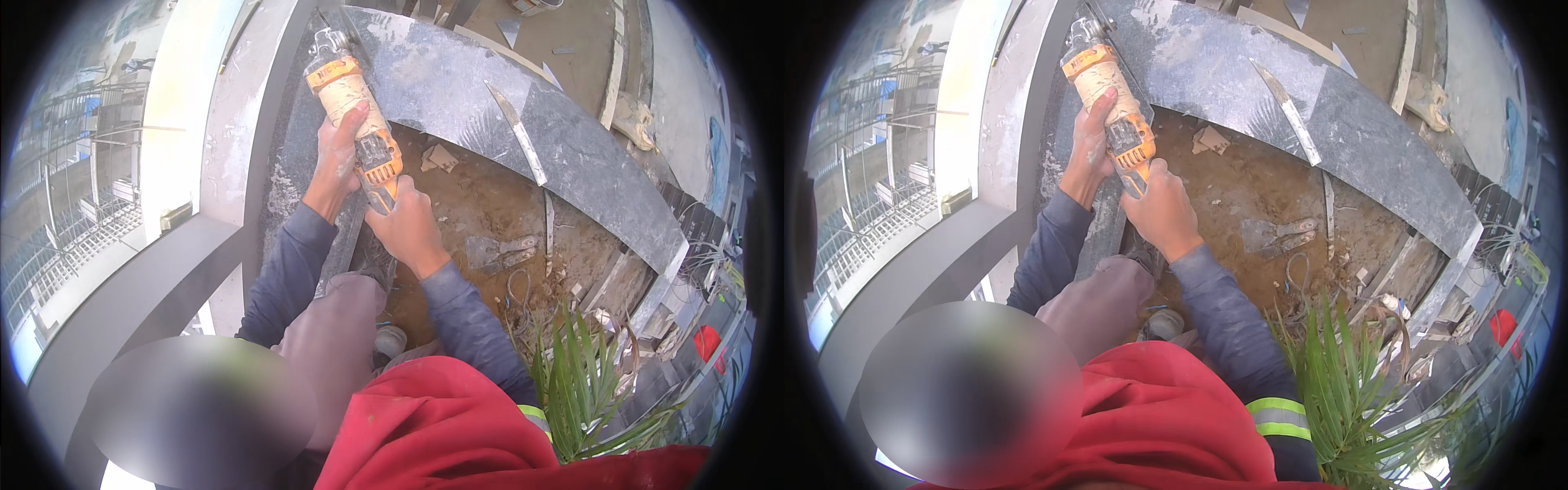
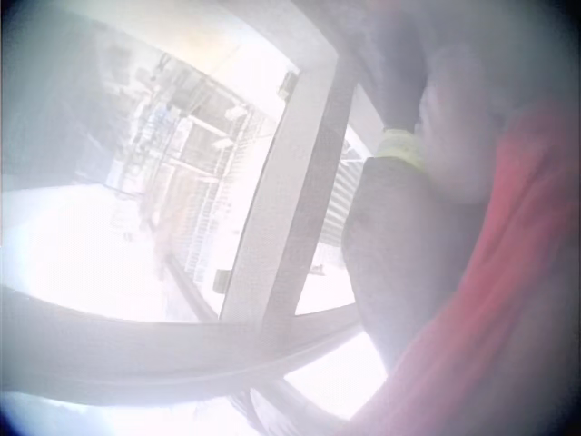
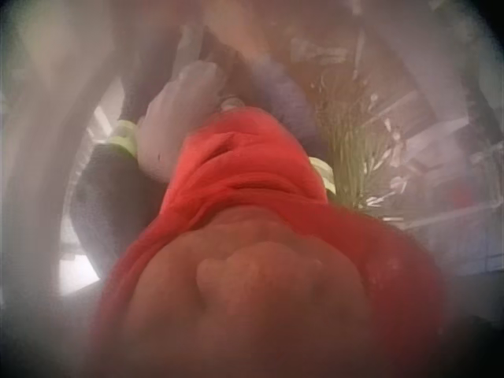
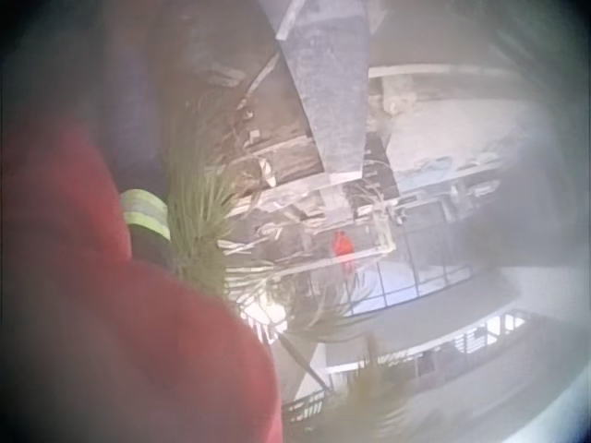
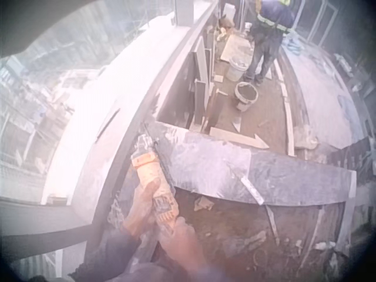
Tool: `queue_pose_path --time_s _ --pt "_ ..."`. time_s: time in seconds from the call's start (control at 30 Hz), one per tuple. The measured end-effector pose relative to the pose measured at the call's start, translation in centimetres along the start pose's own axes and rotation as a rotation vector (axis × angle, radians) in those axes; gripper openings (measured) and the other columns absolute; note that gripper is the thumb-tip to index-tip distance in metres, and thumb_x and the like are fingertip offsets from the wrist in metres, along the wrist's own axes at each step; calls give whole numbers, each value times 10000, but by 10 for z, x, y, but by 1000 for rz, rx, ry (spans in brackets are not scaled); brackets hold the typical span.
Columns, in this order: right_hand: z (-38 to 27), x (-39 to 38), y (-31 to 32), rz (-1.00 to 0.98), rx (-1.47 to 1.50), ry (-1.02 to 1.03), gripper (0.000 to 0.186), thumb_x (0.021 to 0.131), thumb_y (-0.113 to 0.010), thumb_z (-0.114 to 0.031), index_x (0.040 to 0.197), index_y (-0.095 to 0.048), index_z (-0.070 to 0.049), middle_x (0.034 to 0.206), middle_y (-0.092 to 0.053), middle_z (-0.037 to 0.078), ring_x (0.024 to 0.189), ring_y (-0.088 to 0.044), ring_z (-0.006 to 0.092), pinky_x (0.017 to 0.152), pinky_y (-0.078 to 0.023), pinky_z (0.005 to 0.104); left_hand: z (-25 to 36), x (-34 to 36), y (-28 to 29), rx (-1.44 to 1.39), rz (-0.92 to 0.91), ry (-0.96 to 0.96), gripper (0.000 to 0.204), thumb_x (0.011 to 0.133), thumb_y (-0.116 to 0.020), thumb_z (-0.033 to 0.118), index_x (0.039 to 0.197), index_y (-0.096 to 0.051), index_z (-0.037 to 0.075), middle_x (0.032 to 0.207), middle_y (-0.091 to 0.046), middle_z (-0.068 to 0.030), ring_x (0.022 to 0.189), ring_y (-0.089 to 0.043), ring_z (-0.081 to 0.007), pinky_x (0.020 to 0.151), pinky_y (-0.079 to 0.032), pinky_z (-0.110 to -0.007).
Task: The person measures a curved stone slab with a tape measure, marks it, and uses an angle grinder to cut along the marked line. The person then lifts and positions the cut stone piece into place on the curved structure.
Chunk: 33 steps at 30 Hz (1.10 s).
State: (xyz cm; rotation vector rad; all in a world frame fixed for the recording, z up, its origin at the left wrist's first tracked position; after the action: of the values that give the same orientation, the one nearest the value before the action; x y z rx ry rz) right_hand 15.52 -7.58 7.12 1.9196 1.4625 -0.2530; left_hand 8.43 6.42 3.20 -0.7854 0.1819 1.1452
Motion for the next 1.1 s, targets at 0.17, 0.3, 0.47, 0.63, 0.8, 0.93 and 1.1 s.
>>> queue_pose_path --time_s 0.17,0.3,0.47,0.63,0.8,0.93,1.1 --pt "-2 -4 2 62 14 117 447 800 -790 -164 1060 -550 110 937 -693 333 931 -708 480 769 -566 498 7 -3 -5 50 -74 -95 439 987 -688 345 1201 -547 -12 955 -680 -145 774 -714 -201 667 -632 -368" --pt "1 -11 -12 123 23 297 561 778 -834 -181 1168 -550 105 1095 -666 322 1062 -670 464 887 -537 492 14 -13 8 65 -88 -170 450 990 -686 365 1197 -549 -10 956 -681 -144 778 -717 -206 673 -635 -373" --pt "8 -29 -20 105 15 239 649 777 -862 -220 1247 -534 85 1177 -643 300 1142 -633 456 952 -511 490 4 -33 17 36 -110 -155 460 996 -678 372 1206 -539 -13 955 -684 -148 780 -724 -216 678 -642 -381" --pt "17 -44 -26 85 -14 244 655 793 -860 -243 1247 -519 84 1189 -643 299 1150 -635 447 947 -512 489 -6 -48 20 62 -129 -118 459 1010 -653 372 1230 -521 -8 968 -690 -167 783 -728 -226 678 -645 -383" --pt "25 -44 -16 6 74 253 612 811 -845 -249 1191 -510 95 1120 -671 330 1080 -668 476 881 -532 506 -16 -45 20 30 -126 -105 474 1025 -618 388 1262 -506 -7 982 -693 -179 793 -728 -228 686 -644 -379" --pt "16 -32 -15 -19 -37 221 576 826 -826 -241 1150 -506 113 1019 -683 356 987 -694 493 824 -551 509 -14 -25 35 47 -136 -127 482 1034 -596 408 1265 -513 -7 987 -694 -175 811 -726 -221 717 -636 -381" --pt "13 -15 -14 33 -82 184 532 827 -812 -246 1119 -513 82 1019 -703 333 981 -712 469 800 -569 529 -9 -7 33 64 -143 -138 451 1013 -640 346 1252 -552 -26 986 -669 -108 837 -706 -193 750 -602 -359"
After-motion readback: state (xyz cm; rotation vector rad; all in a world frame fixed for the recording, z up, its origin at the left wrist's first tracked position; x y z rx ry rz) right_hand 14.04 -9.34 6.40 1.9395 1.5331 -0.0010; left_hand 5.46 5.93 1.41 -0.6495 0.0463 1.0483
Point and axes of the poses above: each hand's wrist, its own x-axis towards the middle knuckle, its own y-axis out of the back of the hand, z = x × y, the point moved 2 cm from there along x, towards the middle knuckle
